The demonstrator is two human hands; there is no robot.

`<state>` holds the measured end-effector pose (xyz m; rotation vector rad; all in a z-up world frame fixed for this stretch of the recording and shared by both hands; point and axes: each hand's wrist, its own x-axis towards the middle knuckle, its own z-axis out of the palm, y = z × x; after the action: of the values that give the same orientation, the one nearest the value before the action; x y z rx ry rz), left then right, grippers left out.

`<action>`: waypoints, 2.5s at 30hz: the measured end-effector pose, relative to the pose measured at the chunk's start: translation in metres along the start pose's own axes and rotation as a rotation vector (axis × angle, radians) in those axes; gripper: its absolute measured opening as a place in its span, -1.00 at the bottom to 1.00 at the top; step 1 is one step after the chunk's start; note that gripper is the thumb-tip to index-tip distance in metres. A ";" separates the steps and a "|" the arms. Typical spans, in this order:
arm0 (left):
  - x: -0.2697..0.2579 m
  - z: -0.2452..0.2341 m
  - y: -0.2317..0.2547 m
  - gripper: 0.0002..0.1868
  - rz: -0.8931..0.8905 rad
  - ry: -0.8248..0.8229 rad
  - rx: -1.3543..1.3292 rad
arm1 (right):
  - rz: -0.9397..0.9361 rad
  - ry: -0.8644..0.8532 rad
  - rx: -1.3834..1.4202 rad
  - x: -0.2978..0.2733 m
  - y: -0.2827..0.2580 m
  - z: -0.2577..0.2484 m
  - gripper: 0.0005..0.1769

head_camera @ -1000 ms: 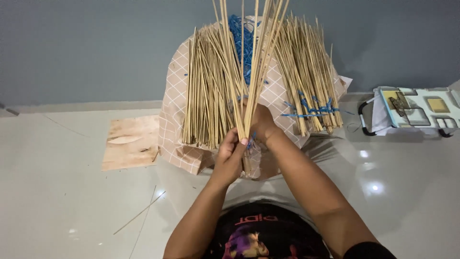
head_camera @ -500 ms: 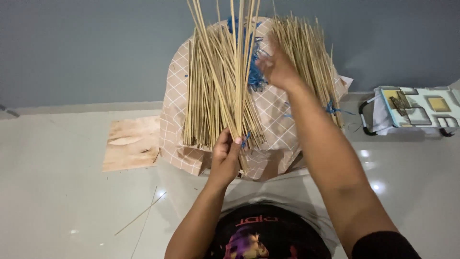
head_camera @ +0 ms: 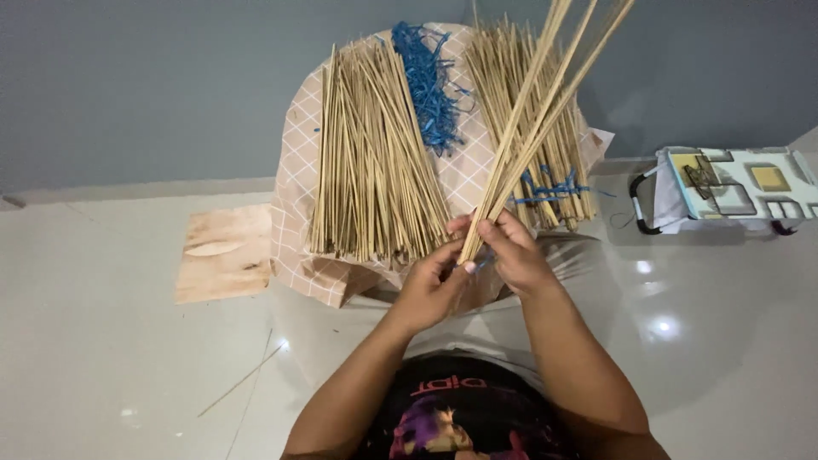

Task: Organizing thin wooden sticks into bundles and securing them with plastic string.

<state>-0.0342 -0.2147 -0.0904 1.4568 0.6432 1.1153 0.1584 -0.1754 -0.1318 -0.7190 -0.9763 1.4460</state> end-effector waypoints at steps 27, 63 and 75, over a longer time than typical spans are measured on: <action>-0.002 -0.021 -0.018 -0.84 -0.180 0.272 -0.138 | -0.368 -0.065 -0.118 -0.010 -0.043 0.042 -0.69; -0.105 -0.114 -0.120 -0.87 -0.724 0.057 -0.498 | 0.073 0.032 -1.345 0.129 -0.025 0.085 -0.36; -0.101 -0.117 -0.117 -0.86 -0.732 0.069 -0.466 | 0.132 -0.024 -1.436 0.088 -0.047 0.075 -0.34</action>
<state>-0.1562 -0.2269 -0.2407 0.6870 0.8100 0.6674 0.1048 -0.1026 -0.0463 -1.7814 -1.9895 0.6433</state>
